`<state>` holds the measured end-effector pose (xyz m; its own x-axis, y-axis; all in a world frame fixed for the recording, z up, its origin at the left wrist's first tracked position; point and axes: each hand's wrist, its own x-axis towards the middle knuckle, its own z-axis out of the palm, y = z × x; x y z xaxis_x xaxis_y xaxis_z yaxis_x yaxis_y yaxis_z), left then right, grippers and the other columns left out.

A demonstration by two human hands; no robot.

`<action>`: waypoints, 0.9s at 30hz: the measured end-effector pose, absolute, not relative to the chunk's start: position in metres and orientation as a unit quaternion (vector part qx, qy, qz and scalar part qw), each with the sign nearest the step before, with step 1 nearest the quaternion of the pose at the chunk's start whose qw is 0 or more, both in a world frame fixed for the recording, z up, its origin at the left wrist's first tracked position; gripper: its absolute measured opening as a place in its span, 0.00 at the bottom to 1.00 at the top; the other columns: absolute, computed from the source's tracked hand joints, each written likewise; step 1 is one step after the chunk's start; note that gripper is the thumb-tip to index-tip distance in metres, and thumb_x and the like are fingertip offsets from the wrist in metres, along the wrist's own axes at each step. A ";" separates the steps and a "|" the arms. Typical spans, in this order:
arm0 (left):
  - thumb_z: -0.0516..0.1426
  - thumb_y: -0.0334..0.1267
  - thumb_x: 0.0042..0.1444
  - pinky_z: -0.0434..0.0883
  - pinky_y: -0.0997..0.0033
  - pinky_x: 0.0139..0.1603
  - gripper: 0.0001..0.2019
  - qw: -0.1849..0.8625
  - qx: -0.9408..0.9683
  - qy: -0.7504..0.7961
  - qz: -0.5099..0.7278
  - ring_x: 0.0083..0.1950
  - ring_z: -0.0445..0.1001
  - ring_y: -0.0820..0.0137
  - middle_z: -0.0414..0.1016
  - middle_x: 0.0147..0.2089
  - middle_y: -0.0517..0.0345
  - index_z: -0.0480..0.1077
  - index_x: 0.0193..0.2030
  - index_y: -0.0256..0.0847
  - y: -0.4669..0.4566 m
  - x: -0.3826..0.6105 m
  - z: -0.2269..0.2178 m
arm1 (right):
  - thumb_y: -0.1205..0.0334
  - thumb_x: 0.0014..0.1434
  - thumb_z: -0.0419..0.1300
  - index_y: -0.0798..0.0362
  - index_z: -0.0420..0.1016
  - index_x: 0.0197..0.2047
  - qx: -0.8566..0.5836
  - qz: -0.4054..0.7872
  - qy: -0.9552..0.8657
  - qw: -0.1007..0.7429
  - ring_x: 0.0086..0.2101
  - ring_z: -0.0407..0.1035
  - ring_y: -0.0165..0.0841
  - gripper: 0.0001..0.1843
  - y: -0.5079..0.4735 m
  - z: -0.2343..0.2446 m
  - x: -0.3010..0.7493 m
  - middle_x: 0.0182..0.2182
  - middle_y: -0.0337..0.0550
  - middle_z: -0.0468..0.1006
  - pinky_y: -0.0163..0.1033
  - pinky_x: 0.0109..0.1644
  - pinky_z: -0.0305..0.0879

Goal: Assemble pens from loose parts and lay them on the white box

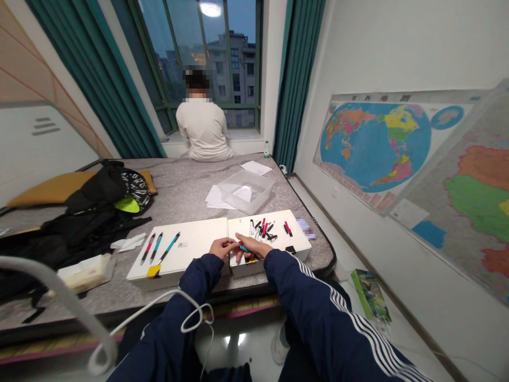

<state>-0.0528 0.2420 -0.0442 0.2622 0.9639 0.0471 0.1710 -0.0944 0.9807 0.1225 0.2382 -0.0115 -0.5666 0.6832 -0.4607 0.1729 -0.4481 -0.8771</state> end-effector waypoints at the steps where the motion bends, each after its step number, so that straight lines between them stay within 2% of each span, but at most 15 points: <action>1: 0.67 0.50 0.43 0.69 0.70 0.28 0.17 0.494 0.624 0.456 0.400 0.25 0.75 0.67 0.78 0.22 0.56 0.77 0.30 0.36 0.242 -0.052 -0.044 | 0.41 0.68 0.36 0.57 0.66 0.29 -0.432 0.728 -0.503 0.176 0.09 0.48 0.23 0.32 0.237 -0.011 0.122 0.16 0.46 0.76 0.27 0.11 0.38; 4: 0.65 0.50 0.47 0.70 0.69 0.30 0.16 0.492 0.631 0.449 0.397 0.25 0.75 0.67 0.78 0.23 0.56 0.78 0.31 0.36 0.242 -0.052 -0.045 | 0.41 0.68 0.37 0.58 0.68 0.30 -0.438 0.713 -0.516 0.184 0.08 0.48 0.23 0.33 0.236 -0.008 0.120 0.16 0.45 0.76 0.28 0.11 0.38; 9: 0.67 0.47 0.45 0.70 0.69 0.33 0.19 0.474 0.653 0.436 0.399 0.28 0.75 0.67 0.81 0.28 0.55 0.79 0.40 0.36 0.246 -0.056 -0.050 | 0.41 0.68 0.36 0.59 0.69 0.31 -0.459 0.709 -0.506 0.175 0.09 0.48 0.23 0.35 0.234 -0.003 0.120 0.16 0.47 0.76 0.28 0.12 0.41; 13: 0.66 0.46 0.46 0.72 0.66 0.38 0.19 0.475 0.660 0.424 0.399 0.33 0.78 0.64 0.82 0.33 0.53 0.79 0.42 0.37 0.248 -0.059 -0.053 | 0.37 0.66 0.37 0.61 0.71 0.30 -0.464 0.700 -0.515 0.170 0.09 0.49 0.23 0.38 0.235 -0.006 0.122 0.19 0.51 0.79 0.28 0.11 0.40; 17: 0.67 0.46 0.43 0.72 0.61 0.46 0.16 0.486 0.669 0.396 0.400 0.40 0.79 0.60 0.83 0.37 0.51 0.81 0.37 0.39 0.247 -0.060 -0.050 | 0.38 0.67 0.35 0.62 0.72 0.28 -0.459 0.698 -0.521 0.174 0.09 0.49 0.22 0.40 0.236 -0.008 0.121 0.20 0.53 0.79 0.28 0.11 0.41; 22: 0.68 0.47 0.41 0.69 0.59 0.53 0.12 0.493 0.669 0.374 0.412 0.49 0.77 0.56 0.81 0.44 0.47 0.81 0.29 0.40 0.248 -0.061 -0.045 | 0.37 0.66 0.35 0.61 0.70 0.23 -0.459 0.687 -0.534 0.179 0.09 0.51 0.23 0.41 0.237 -0.012 0.119 0.15 0.51 0.75 0.29 0.11 0.44; 25: 0.68 0.48 0.40 0.70 0.58 0.51 0.14 0.490 0.650 0.387 0.433 0.51 0.75 0.54 0.79 0.49 0.42 0.78 0.27 0.38 0.250 -0.063 -0.046 | 0.37 0.66 0.36 0.60 0.70 0.21 -0.465 0.669 -0.550 0.183 0.09 0.52 0.23 0.41 0.239 -0.017 0.119 0.11 0.47 0.72 0.28 0.12 0.45; 27: 0.66 0.51 0.42 0.72 0.60 0.44 0.17 0.486 0.630 0.403 0.452 0.48 0.76 0.56 0.78 0.50 0.41 0.75 0.27 0.38 0.251 -0.065 -0.048 | 0.39 0.67 0.37 0.59 0.70 0.21 -0.472 0.656 -0.559 0.185 0.09 0.52 0.23 0.39 0.239 -0.020 0.119 0.10 0.45 0.70 0.28 0.12 0.45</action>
